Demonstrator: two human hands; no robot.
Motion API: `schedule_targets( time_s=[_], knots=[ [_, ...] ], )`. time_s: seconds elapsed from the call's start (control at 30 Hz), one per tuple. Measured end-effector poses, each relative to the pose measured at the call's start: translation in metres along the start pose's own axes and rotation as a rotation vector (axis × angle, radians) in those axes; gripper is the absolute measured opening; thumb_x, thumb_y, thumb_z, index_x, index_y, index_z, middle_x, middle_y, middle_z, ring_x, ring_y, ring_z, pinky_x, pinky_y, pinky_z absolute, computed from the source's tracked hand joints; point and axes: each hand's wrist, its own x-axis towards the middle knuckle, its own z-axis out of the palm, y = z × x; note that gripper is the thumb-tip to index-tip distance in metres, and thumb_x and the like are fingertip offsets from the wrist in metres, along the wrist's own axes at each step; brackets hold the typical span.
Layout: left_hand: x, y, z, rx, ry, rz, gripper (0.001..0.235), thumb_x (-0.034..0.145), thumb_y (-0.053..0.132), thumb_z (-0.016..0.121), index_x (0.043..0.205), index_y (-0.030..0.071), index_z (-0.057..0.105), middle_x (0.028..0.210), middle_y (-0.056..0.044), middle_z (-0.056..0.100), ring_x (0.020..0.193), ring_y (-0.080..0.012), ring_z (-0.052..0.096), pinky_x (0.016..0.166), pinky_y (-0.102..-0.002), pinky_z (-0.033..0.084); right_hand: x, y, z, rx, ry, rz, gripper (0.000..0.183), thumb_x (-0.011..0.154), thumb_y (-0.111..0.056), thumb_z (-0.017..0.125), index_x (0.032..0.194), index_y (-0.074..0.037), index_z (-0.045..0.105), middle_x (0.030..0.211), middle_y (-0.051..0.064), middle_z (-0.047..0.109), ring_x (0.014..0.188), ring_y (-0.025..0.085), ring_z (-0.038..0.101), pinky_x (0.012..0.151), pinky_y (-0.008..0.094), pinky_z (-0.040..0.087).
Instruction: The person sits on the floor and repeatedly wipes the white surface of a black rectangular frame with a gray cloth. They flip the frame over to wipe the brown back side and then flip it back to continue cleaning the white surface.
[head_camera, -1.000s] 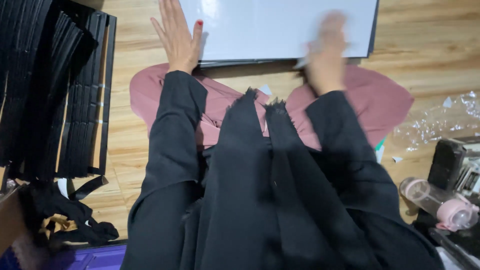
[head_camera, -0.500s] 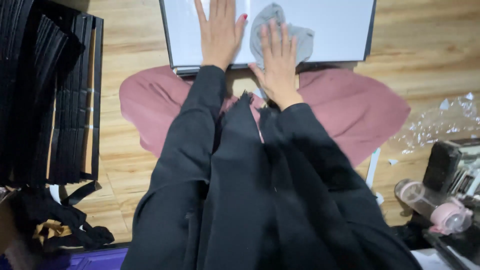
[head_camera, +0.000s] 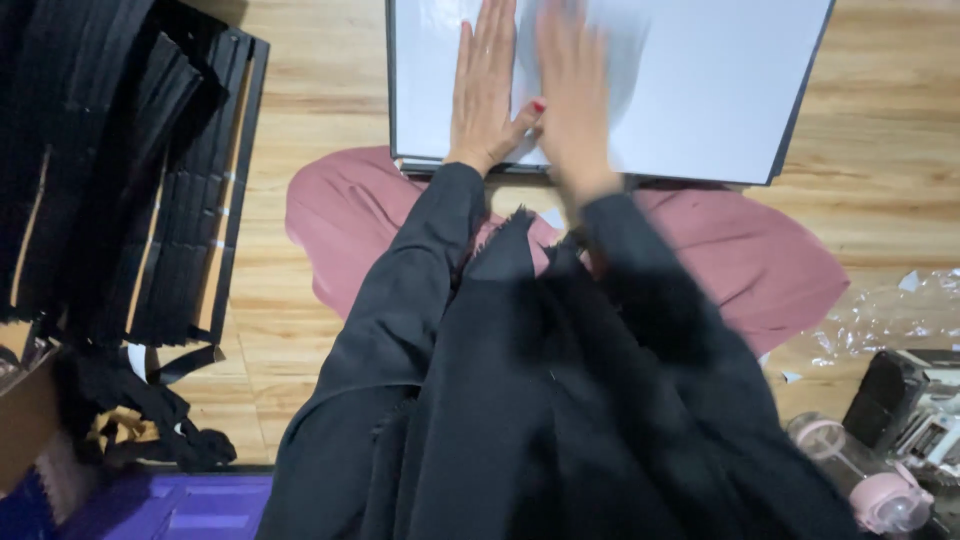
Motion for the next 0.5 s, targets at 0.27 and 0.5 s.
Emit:
schedule_targets(
  time_s=[0.27,0.5],
  knots=[
    [-0.001,0.001,-0.001,0.024,0.005,0.015,0.088,0.082,0.074,0.011,0.147,0.015,0.001,0.154,-0.004,0.006,0.146,-0.0221,0.004,0.122,-0.048,0.002,-0.088,0.008,-0.013,0.248,0.066,-0.102,0.058,0.094,-0.039,0.034,0.138,-0.003,0.023,0.138,0.018,0.028,0.127,0.038,0.023,0.103,0.049,0.021],
    [0.008,0.019,-0.014,0.633,-0.305,-0.088,0.096,0.075,0.076,0.010,0.146,0.011,0.008,0.154,-0.002,0.011,0.144,-0.0173,0.007,0.118,-0.038,0.000,0.026,0.083,0.023,-0.062,0.455,0.055,0.035,0.093,-0.023,0.051,0.116,0.004,0.053,0.114,0.025,0.052,0.103,0.041,0.043,0.093,0.048,0.024]
  ],
)
